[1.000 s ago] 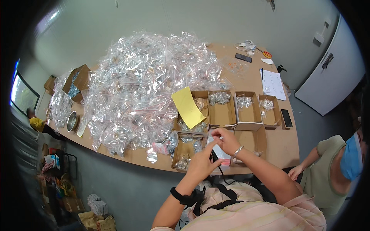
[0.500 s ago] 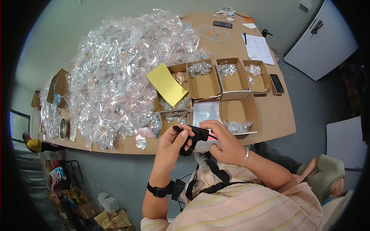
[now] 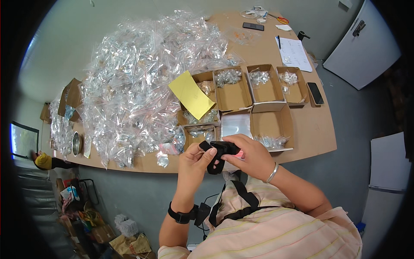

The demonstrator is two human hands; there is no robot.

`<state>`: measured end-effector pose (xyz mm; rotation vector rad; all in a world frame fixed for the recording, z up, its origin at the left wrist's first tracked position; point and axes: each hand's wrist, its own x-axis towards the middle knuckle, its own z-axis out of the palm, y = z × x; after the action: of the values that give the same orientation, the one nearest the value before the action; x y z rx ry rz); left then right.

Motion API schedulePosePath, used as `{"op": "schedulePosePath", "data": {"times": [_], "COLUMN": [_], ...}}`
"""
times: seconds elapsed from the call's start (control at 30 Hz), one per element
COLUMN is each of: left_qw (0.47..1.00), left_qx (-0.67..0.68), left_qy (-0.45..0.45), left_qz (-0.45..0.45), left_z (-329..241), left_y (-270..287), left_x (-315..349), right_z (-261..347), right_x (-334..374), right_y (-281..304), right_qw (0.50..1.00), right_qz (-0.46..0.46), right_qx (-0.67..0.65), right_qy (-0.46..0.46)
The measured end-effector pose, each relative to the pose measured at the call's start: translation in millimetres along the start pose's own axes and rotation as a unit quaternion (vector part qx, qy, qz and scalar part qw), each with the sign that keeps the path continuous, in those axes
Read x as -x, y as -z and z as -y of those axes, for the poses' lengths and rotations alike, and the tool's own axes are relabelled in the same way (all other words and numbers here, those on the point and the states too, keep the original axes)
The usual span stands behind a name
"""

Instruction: Sorting and packing small hardware components into plastic bags on a warehouse table.

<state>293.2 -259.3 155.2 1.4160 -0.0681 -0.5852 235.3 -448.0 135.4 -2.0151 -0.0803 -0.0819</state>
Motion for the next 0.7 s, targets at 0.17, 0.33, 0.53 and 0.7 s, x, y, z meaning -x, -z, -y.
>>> {"op": "schedulePosePath", "data": {"times": [0.17,0.33,0.53,0.7], "left_qw": [0.994,0.997,0.973,0.979], "left_qx": [0.069,-0.005,-0.212,-0.192], "left_qy": [0.037,0.019,-0.014,-0.009], "left_qz": [-0.072,-0.074,-0.093,0.068], "left_z": [11.3,5.5,-13.7,-6.3], "left_y": [-4.0,-13.8,-20.2,10.8], "left_x": [-14.1,-18.3,-19.2,-22.2], "right_z": [-0.8,-18.3,-19.1,-9.7], "right_x": [14.7,9.8,13.8,20.9], "right_y": [-22.7,-23.5,-18.7,-4.2], "right_qw": [0.957,0.947,0.952,0.953], "right_qz": [-0.134,-0.056,0.022,0.110], "right_qx": [0.179,0.144,0.104,-0.252], "right_qy": [0.183,0.281,0.287,0.130]}}
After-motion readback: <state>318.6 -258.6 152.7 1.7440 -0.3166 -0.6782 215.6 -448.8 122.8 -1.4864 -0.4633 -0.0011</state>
